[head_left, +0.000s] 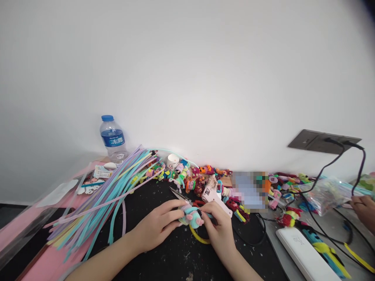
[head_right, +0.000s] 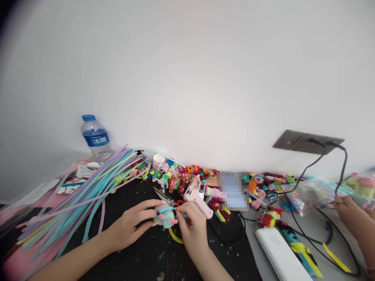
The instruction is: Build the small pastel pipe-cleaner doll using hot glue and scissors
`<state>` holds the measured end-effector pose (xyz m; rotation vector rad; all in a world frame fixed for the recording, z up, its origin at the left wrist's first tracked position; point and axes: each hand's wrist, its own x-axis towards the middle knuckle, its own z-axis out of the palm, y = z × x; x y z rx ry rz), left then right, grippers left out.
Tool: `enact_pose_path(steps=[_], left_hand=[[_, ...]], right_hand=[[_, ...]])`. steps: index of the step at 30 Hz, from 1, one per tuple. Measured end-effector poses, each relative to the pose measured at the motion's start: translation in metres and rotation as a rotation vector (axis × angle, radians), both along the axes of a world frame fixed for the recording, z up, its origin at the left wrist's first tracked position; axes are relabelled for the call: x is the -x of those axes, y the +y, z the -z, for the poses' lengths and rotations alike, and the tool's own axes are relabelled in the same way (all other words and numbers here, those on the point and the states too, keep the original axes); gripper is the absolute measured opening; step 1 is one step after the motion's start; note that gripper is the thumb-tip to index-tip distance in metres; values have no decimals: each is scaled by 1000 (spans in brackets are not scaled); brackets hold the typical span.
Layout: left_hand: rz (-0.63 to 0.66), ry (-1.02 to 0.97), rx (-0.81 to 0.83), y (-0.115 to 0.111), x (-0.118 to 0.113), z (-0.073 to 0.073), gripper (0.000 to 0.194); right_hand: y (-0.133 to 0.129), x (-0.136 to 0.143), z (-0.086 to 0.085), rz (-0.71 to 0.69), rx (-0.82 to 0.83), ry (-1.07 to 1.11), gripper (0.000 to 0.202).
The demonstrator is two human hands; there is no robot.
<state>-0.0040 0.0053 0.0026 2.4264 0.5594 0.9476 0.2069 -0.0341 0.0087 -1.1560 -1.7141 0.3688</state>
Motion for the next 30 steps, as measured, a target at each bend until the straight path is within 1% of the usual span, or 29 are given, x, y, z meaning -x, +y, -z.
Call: enact_pose_path(steps=[6, 9, 16, 30], left_hand=[[20, 43, -59, -1, 2, 2, 39], [38, 23, -73, -2, 4, 3, 43], [57, -53, -72, -3, 4, 4, 46], [36, -76, -29, -4, 3, 3, 42]], right_hand=[[-3, 1, -4, -45, -32, -18, 14], [-4, 2, -5, -60, -35, -16, 14], [-7, 2, -6, -73, -40, -20, 14], [-5, -1, -6, -68, -62, -48, 17]])
